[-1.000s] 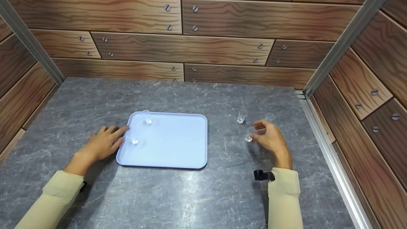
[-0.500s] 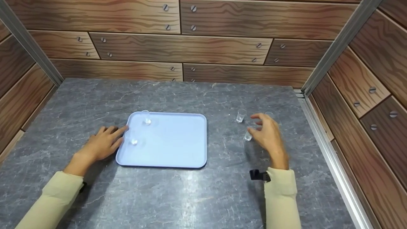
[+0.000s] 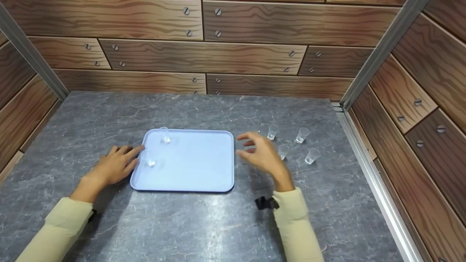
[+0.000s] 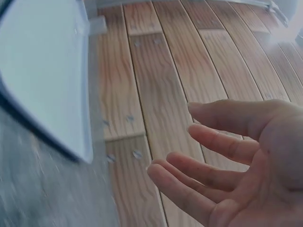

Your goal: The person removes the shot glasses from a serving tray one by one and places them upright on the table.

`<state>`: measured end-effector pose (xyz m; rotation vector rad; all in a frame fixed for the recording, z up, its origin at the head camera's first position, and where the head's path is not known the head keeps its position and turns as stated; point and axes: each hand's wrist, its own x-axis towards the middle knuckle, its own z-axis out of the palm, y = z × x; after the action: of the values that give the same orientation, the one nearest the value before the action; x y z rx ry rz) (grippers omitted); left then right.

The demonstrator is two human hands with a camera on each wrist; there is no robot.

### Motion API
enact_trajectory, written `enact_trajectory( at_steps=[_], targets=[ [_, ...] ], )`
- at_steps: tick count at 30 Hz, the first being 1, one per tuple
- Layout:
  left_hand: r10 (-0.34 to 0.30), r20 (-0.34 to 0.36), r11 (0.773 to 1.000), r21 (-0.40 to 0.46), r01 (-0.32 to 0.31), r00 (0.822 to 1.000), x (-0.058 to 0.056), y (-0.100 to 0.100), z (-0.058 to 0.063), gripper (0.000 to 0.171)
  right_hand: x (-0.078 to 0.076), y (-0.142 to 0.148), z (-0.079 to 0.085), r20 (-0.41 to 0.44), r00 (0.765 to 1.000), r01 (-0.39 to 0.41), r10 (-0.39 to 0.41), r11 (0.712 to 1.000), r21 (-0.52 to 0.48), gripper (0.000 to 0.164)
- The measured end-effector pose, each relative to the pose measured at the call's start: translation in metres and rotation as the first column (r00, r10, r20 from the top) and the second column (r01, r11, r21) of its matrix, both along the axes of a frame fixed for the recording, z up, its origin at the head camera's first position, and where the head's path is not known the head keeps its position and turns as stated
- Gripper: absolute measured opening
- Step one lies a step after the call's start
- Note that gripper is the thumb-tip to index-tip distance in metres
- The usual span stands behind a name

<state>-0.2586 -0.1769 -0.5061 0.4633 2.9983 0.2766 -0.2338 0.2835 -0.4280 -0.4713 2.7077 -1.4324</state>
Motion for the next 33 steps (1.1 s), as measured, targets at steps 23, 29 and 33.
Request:
enact_trajectory(
  at_steps=[23,29,33],
  targets=[
    [0.006,0.007,1.0,0.021,-0.006,1.0,0.0,-0.001,0.0,0.05,-0.039,-0.126,-0.008,0.083,0.934,-0.347,0.347,0.938,-0.016,0.037],
    [0.008,0.001,1.0,0.021,-0.008,1.0,0.0,-0.001,0.003,0.05,-0.045,-0.145,-0.012,0.084,0.925,-0.369,0.369,0.929,-0.015,0.035],
    [0.007,-0.005,1.0,0.019,-0.007,1.0,0.002,0.0,0.0,0.05,-0.046,-0.153,-0.02,0.082,0.921,-0.38,0.381,0.925,-0.031,0.035]
  ],
)
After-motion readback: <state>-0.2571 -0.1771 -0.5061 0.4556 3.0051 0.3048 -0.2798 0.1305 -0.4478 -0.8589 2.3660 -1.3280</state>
